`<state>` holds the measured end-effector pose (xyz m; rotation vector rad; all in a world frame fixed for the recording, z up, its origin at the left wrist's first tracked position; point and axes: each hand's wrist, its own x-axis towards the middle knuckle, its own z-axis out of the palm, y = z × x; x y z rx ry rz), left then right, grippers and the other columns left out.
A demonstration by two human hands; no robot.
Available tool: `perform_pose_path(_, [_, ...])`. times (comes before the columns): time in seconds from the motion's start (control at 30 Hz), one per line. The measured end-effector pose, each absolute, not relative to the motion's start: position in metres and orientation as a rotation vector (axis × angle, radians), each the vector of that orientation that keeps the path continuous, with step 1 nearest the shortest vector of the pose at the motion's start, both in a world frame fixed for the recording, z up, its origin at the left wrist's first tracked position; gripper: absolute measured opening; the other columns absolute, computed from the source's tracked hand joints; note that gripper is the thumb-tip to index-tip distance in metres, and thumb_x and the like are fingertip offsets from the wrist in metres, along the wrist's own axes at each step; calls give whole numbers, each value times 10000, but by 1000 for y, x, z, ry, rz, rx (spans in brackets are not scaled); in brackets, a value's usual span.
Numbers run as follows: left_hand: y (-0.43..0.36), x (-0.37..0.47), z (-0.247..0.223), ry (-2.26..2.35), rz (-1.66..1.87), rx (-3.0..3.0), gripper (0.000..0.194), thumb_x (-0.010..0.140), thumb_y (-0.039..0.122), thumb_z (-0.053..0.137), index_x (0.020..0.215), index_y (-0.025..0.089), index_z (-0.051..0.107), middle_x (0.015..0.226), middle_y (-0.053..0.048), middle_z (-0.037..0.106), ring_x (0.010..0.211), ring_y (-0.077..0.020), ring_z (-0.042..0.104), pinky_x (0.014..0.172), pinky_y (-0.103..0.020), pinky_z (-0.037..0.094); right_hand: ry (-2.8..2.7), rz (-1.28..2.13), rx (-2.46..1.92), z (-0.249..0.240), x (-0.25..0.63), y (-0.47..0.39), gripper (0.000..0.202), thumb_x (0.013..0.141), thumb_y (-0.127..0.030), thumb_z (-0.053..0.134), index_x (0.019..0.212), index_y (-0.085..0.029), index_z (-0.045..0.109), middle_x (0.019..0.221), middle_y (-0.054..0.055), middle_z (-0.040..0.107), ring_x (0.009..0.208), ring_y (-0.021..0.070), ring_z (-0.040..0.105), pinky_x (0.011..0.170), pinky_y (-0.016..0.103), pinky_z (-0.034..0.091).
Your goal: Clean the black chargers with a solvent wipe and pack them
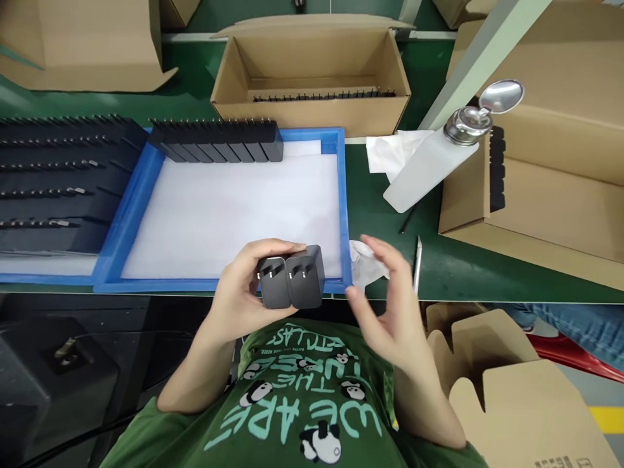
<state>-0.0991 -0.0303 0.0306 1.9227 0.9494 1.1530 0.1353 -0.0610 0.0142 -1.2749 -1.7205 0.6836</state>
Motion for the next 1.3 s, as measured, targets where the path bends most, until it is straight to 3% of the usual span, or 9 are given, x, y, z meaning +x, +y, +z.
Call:
perform_pose_path(0.07, [-32, -98, 34, 941, 1153, 1923, 630, 732, 152, 823, 1296, 226, 551, 1244, -53, 673, 1181, -175, 637, 980, -259, 528, -1673, 1035, -1073, 19, 127, -67, 777, 918, -258, 650, 1572, -346, 242, 1581, 103, 374, 1375, 282, 500, 1105, 479, 498])
perform_pose_path(0.13, [-33, -96, 37, 923, 1152, 1923, 637, 733, 171, 833, 1298, 230, 544, 1248, -54, 670, 1169, -178, 642, 977, -268, 531, -1650, 1225, -949, 20, 120, -68, 791, 922, -302, 665, 1583, -374, 237, 1611, 81, 341, 1382, 266, 497, 1074, 412, 534])
perform_pose_path(0.27, [-35, -94, 47, 881, 1153, 1922, 666, 733, 200, 846, 1312, 248, 522, 1246, -47, 666, 1156, -188, 648, 973, -288, 539, -1526, 1204, -907, 21, 108, -67, 661, 888, -376, 717, 1492, -386, 448, 1517, 58, 453, 1347, 263, 530, 1000, 342, 578])
perform_pose_path(0.43, [-39, -95, 62, 874, 1090, 1870, 729, 671, 241, 901, 1294, 277, 522, 1215, -11, 663, 1118, -170, 656, 942, -244, 540, -1393, 1168, -907, 32, 101, -72, 626, 816, -437, 789, 1395, -359, 565, 1351, 64, 570, 1155, 226, 644, 846, 284, 615])
perform_pose_path(0.6, [-41, -97, 66, 850, 1043, 1848, 764, 665, 229, 910, 1315, 304, 515, 1233, 6, 666, 1122, -156, 656, 948, -215, 531, -1363, 1145, -883, 35, 98, -78, 653, 783, -394, 824, 1385, -364, 573, 1349, 71, 570, 1121, 242, 661, 866, 341, 624])
perform_pose_path(0.8, [-42, -99, 67, 838, 1044, 1845, 774, 651, 259, 922, 1312, 303, 522, 1227, 1, 672, 1100, -165, 662, 946, -230, 539, -1379, 1104, -880, 34, 97, -83, 629, 813, -374, 799, 1395, -353, 564, 1343, 76, 561, 1282, 262, 576, 964, 357, 603])
perform_pose_path(0.93, [-43, -100, 68, 834, 1051, 1820, 785, 620, 225, 932, 1294, 292, 535, 1215, -15, 675, 1080, -187, 671, 910, -249, 560, -1395, 1070, -914, 37, 97, -85, 606, 824, -411, 782, 1388, -353, 567, 1328, 78, 578, 1248, 263, 599, 970, 379, 606])
perform_pose_path(1.3, [-36, -103, 65, 711, 1115, 1994, 644, 761, 246, 840, 1328, 290, 539, 1227, -77, 684, 1096, -243, 651, 921, -374, 559, -1566, 942, -891, 37, 99, -80, 660, 839, -444, 745, 1445, -327, 510, 1386, 99, 544, 1339, 311, 516, 1080, 477, 526])
